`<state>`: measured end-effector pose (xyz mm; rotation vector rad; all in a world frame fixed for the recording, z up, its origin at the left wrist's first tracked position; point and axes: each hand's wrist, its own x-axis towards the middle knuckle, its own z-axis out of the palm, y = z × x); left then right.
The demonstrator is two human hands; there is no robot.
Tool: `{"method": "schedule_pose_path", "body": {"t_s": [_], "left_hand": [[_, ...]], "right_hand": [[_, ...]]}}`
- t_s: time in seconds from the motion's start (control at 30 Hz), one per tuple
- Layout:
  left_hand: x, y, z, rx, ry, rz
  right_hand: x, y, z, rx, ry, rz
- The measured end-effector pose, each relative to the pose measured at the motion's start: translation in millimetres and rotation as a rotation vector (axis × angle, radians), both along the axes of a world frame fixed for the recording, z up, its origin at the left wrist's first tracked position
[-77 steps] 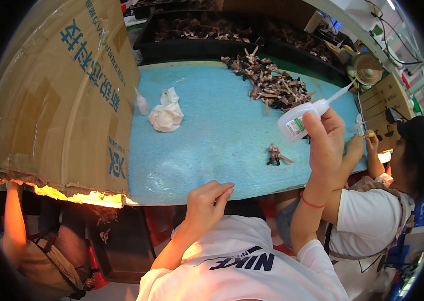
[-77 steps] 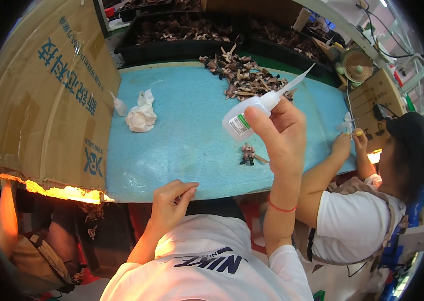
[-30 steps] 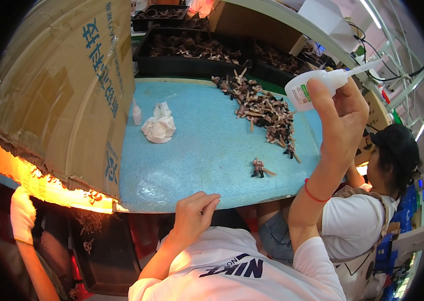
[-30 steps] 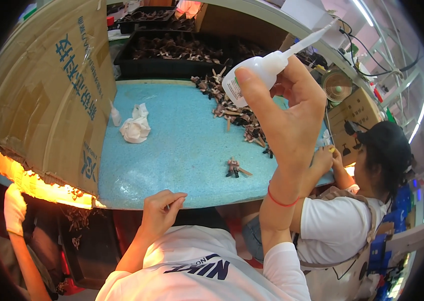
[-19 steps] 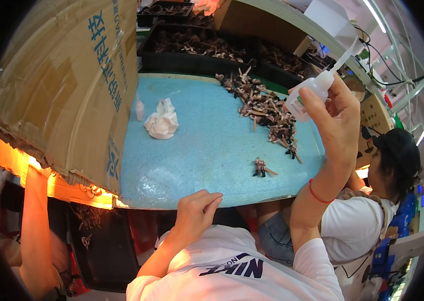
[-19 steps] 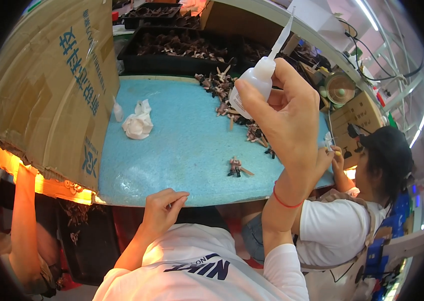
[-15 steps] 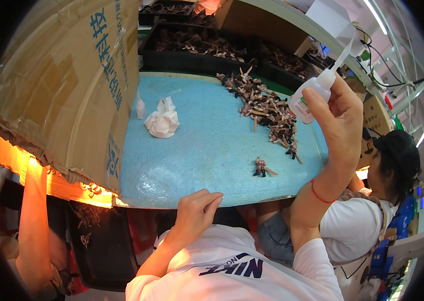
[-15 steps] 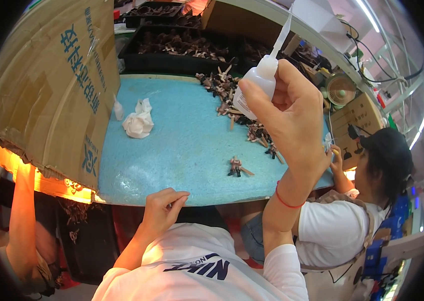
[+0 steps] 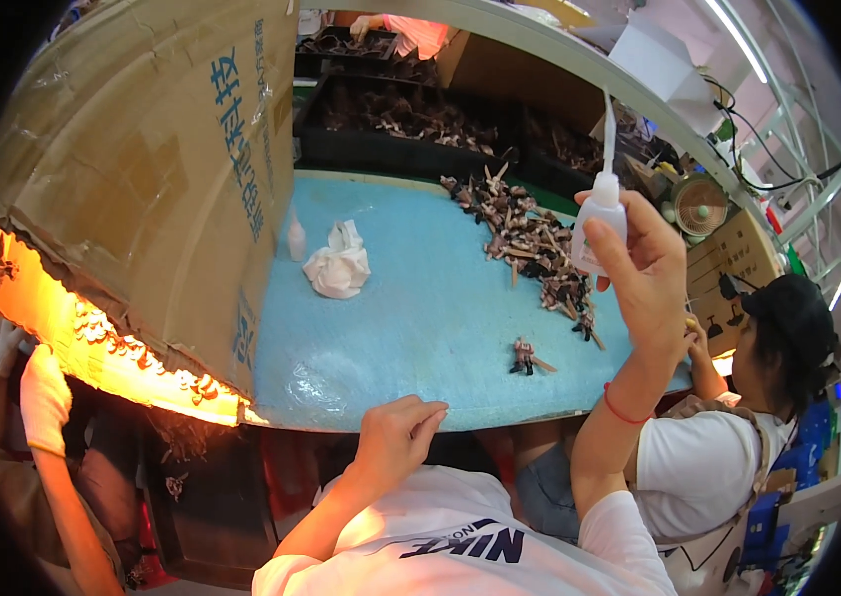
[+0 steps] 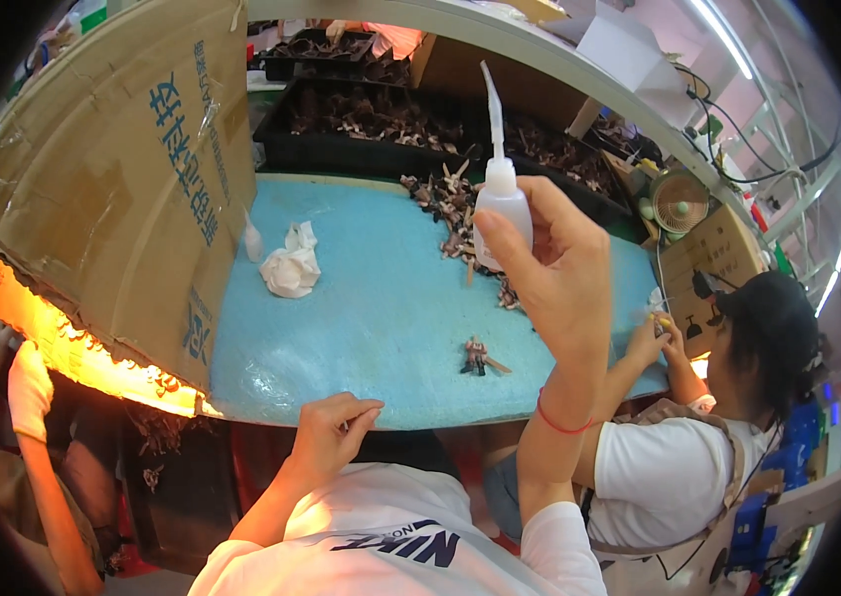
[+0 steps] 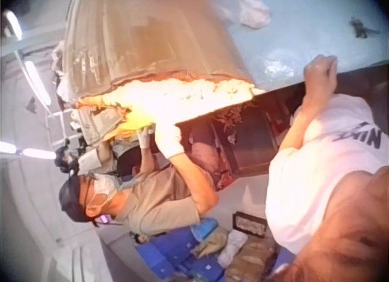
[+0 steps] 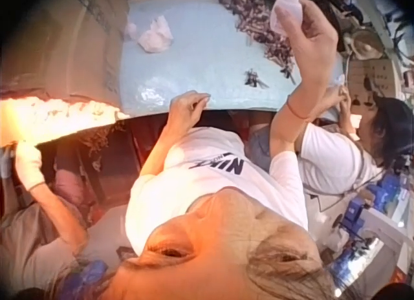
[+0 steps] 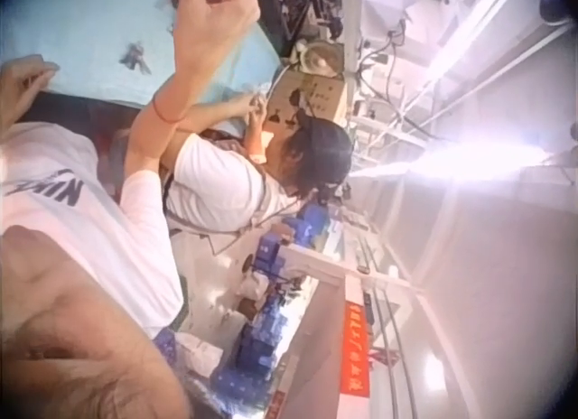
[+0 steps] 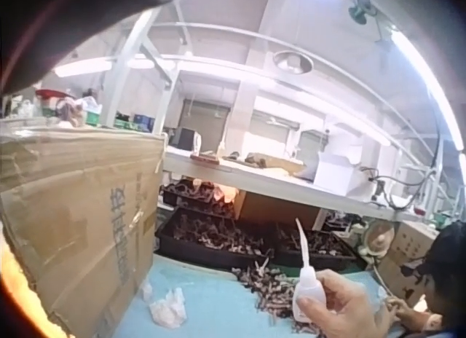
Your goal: The person applies glue from a squeeze bottle to toy figurine components and attaches the pieces together by hand. The person retrieves additional components from an illuminated box and continues assembling the figurines with glue.
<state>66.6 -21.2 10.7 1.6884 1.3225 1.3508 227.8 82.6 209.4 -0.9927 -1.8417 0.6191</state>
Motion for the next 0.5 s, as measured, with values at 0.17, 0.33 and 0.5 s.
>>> {"method": "schedule_pose_path", "body": {"t_s": [0.17,0.33,0.5], "left_hand": [[0,1,5,-0.007,0.023,0.002],[2,1,6,0.011,0.038,-0.016],[-5,1,11,0.042,0.128,-0.043]], "right_hand": [[4,-2,-10,0.001,0.000,-0.021],[11,-2,-19,-0.005,0.050,-0.003],[17,-4,-30,-0.049,0.142,0.025]]}}
